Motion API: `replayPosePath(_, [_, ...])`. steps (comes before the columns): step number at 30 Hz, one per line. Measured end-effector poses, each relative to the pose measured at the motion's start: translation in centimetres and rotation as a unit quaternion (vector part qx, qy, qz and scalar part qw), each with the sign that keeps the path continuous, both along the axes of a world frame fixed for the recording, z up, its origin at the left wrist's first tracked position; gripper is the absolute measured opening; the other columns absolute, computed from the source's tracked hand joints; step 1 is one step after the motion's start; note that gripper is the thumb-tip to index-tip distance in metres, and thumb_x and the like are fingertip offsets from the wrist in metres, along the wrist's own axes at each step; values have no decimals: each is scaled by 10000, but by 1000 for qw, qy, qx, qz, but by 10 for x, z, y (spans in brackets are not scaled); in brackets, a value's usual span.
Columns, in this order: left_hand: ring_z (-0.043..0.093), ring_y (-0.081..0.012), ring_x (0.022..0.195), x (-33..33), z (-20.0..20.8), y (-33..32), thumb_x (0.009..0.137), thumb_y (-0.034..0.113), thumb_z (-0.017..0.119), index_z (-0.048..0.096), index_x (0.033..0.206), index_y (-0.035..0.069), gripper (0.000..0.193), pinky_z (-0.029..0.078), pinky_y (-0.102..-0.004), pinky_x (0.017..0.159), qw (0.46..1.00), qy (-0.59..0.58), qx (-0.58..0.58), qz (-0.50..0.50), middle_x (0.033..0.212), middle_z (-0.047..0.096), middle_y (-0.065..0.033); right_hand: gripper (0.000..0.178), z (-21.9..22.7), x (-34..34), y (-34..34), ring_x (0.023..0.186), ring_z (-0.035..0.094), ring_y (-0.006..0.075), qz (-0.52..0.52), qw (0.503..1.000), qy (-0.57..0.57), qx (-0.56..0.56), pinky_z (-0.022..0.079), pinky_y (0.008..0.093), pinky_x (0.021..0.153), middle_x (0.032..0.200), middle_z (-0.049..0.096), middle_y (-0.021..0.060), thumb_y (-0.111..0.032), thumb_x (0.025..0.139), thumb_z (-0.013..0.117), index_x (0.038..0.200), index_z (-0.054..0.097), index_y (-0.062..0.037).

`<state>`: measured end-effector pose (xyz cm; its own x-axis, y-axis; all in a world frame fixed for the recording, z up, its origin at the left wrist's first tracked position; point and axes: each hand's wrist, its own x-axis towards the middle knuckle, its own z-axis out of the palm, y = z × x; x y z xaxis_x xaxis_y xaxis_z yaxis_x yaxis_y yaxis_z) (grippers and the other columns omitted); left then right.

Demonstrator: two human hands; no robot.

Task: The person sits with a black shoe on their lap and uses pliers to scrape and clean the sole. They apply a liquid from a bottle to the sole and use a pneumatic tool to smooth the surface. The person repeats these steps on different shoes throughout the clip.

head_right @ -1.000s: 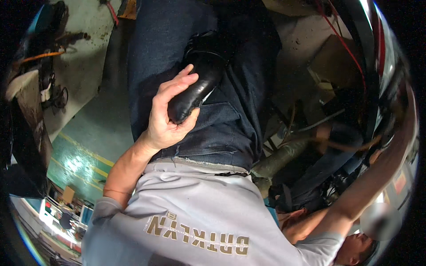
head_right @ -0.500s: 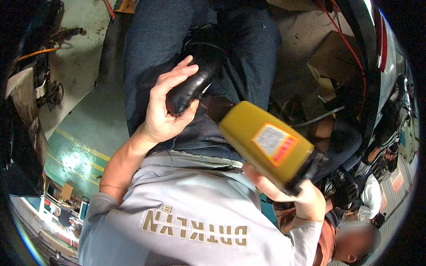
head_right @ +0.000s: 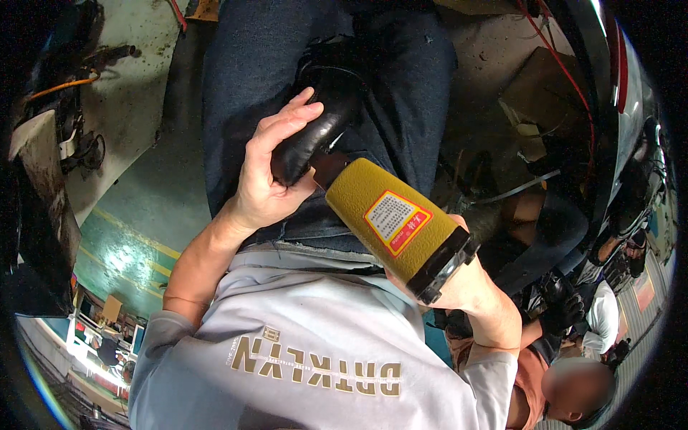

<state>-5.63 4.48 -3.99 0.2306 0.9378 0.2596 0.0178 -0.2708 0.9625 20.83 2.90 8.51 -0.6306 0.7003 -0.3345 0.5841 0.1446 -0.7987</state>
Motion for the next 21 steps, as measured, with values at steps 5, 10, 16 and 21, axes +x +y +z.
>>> replayPosePath(5, [375, -401, 1392, 0, -2, -1, 702, -119, 752, 386, 1345, 71, 764, 349, -480, 1158, 1000, 11, 9, -14, 1402, 463, -181, 225, 10, -12, 18, 785, 682, 236, -51, 996, 34, -72, 543, 355, 697, 899, 696, 94, -75, 736, 745, 955, 712, -40])
replayPosePath(10, [377, -400, 1390, 0, -6, -4, 684, -117, 767, 393, 1333, 78, 774, 334, -497, 1164, 1000, 12, 17, -17, 1404, 462, -173, 195, 8, -12, 26, 781, 691, 243, -33, 997, 2, -64, 556, 353, 700, 892, 696, 108, -63, 757, 719, 949, 713, -29])
replayPosePath(16, [394, -459, 1366, 0, -3, -3, 686, -179, 674, 383, 1329, 61, 746, 329, -541, 1145, 1000, -9, 7, -24, 1384, 479, -231, 499, 0, 0, 11, 815, 711, 268, 37, 998, 3, -47, 560, 339, 737, 999, 690, 158, -210, 691, 794, 1098, 644, 37])
replayPosePath(21, [374, -459, 1378, -2, -4, -4, 694, -182, 667, 381, 1336, 62, 744, 347, -526, 1141, 1000, -2, 4, -31, 1388, 472, -231, 648, 1, -9, 9, 833, 727, 283, 15, 997, 11, -80, 571, 344, 766, 1000, 692, 193, -246, 680, 823, 1189, 576, 70])
